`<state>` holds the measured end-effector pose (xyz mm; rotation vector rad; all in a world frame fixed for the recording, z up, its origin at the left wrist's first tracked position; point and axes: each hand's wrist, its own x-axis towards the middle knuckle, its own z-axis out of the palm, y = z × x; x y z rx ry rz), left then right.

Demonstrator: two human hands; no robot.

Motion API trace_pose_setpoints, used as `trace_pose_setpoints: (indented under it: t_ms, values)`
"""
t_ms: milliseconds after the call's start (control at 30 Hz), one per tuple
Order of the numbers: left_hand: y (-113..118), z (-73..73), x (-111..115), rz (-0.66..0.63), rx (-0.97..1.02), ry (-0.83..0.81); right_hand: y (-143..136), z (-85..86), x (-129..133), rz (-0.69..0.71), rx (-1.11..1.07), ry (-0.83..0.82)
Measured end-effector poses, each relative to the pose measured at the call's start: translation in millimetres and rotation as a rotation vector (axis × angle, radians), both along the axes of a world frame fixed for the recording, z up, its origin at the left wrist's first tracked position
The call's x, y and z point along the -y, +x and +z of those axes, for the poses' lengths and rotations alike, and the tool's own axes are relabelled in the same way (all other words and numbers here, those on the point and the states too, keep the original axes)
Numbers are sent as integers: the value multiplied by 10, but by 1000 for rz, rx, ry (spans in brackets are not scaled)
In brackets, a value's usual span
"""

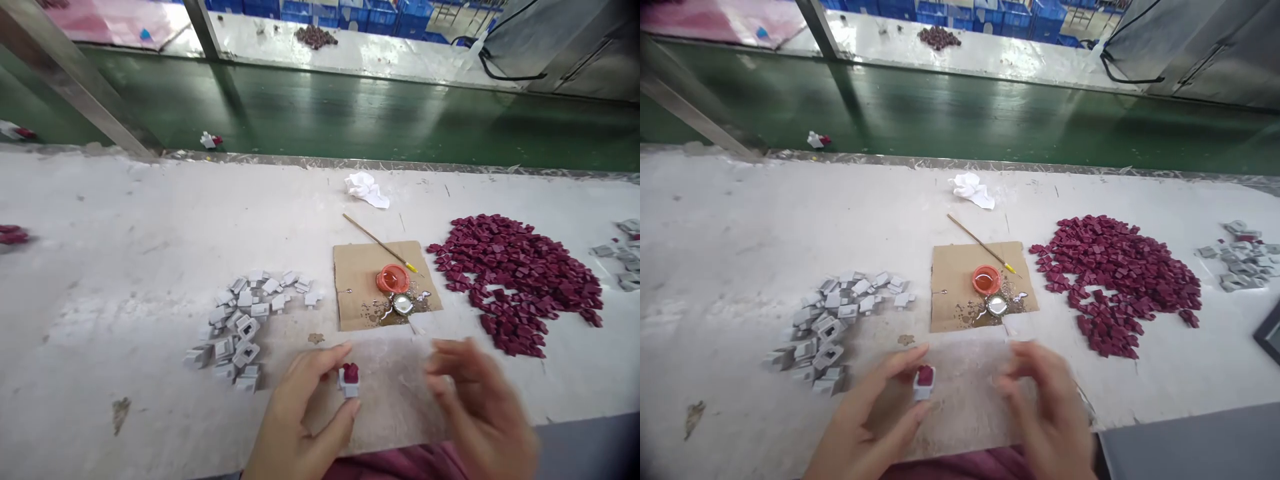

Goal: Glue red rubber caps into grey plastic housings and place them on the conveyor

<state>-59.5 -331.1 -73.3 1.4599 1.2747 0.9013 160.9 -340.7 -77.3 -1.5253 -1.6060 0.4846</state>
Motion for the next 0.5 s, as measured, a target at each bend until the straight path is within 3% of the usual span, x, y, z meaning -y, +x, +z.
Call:
trace_pose_setpoints:
  t_ms: [100, 167, 233, 300, 367, 433, 500]
  values:
    - [-118, 191, -132, 27, 333, -362, 389, 5, -24, -421, 136, 112]
    - [-163, 360, -354, 74, 495, -490, 668, -17, -45, -476, 368, 139]
    - [-141, 557, -719, 109, 535, -455, 891, -62, -53, -405, 547, 137]
    - [-27, 744, -1215, 91, 433, -282, 1022, -125, -56, -322, 611, 134]
    - [180, 863, -1787, 40, 208, -90, 1069, -192, -66, -297, 638, 145]
    - [440, 884, -2350, 38, -28, 14, 1069, -247, -79, -286, 650, 156]
    - [681, 829, -2825, 70, -152, 15, 1069, -289, -82, -271, 645, 173]
